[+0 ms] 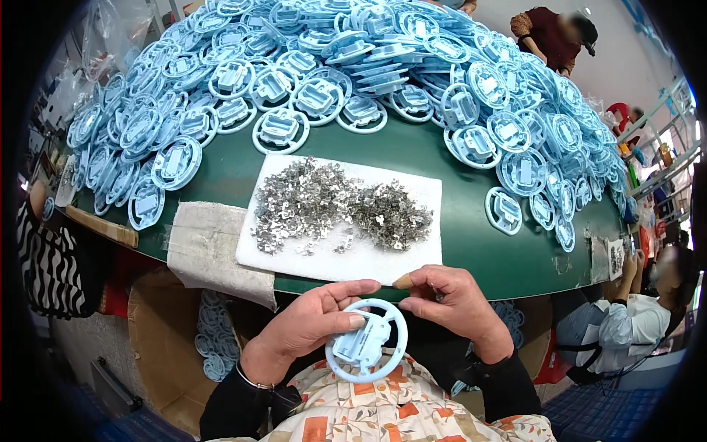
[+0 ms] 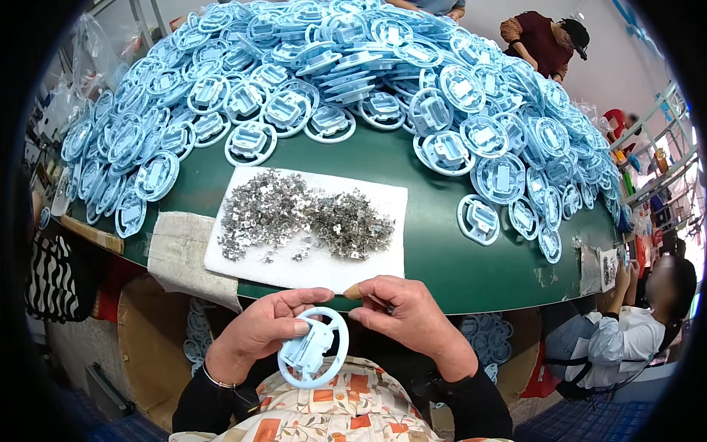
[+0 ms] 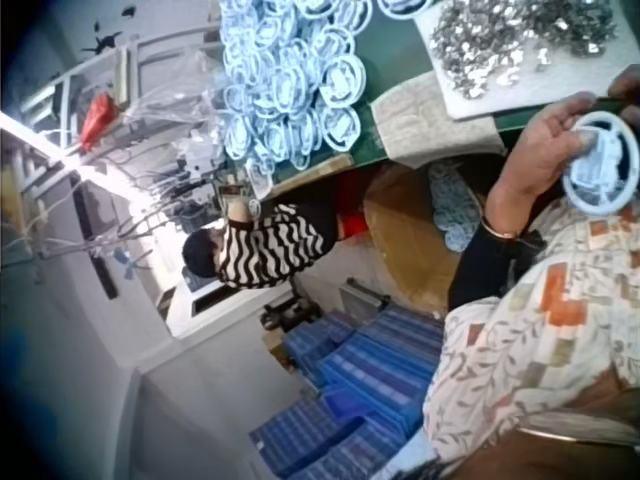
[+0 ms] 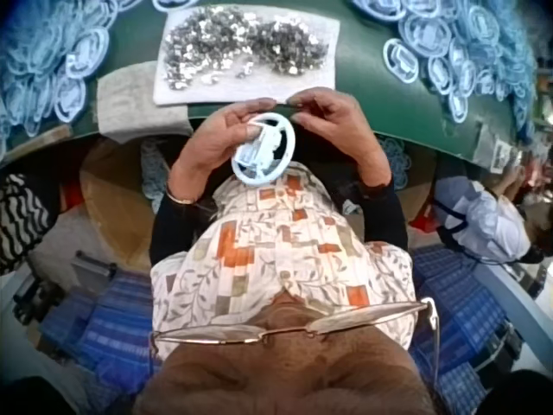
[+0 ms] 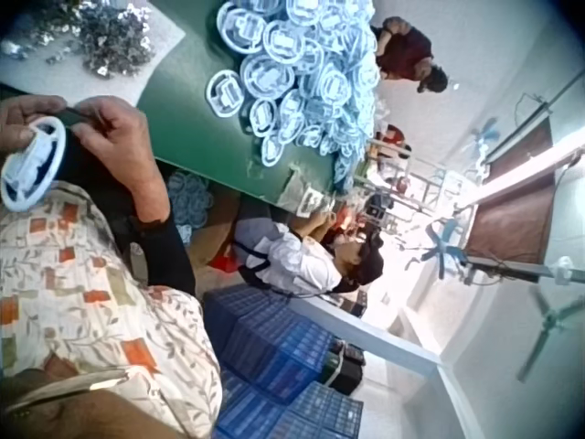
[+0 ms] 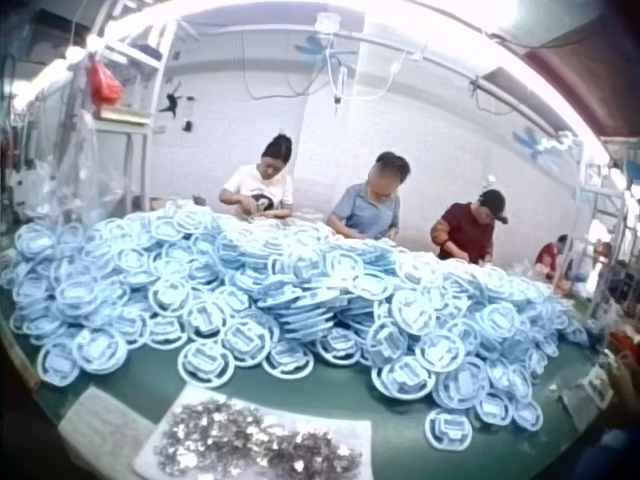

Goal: The person sits at a green table in a workshop and assembles light blue plastic rings. They pick up a ring, insert a small metal pin into a slot, and place the finished unit on a pile. The process is repeated continuously with a pile of pins and rings on the table.

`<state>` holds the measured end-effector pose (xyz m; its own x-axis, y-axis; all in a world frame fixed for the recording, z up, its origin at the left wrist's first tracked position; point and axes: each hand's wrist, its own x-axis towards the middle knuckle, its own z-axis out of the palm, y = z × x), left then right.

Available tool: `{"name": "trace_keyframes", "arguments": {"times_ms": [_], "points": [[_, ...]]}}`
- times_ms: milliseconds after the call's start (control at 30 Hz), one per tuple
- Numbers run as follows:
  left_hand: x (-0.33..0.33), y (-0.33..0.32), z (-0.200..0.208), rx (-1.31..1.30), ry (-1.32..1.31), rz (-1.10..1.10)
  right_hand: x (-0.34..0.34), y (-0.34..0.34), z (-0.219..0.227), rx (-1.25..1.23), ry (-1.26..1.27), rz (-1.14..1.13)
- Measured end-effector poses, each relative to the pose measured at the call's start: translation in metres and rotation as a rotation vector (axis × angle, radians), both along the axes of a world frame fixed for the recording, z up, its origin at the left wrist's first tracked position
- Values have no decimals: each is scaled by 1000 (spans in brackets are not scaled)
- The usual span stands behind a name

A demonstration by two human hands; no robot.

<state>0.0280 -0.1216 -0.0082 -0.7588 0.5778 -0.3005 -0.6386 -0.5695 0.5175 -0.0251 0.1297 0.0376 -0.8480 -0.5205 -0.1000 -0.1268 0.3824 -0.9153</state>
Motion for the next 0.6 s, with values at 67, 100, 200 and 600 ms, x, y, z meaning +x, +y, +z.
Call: {"name": "trace_keyframes", "arguments": {"times_ms": [67, 100, 200, 600], "points": [[1, -11, -1, 6, -39, 10, -5, 2, 1, 89, 106, -55], [3, -15, -5, 18, -50, 15, -8, -1, 0, 108, 154, -79], [12, -19, -8, 8, -49, 63, -17, -19, 0, 149, 298, -105], [27, -32, 6, -266, 108, 139, -44, -108, 0, 290, 508, 192]]}}
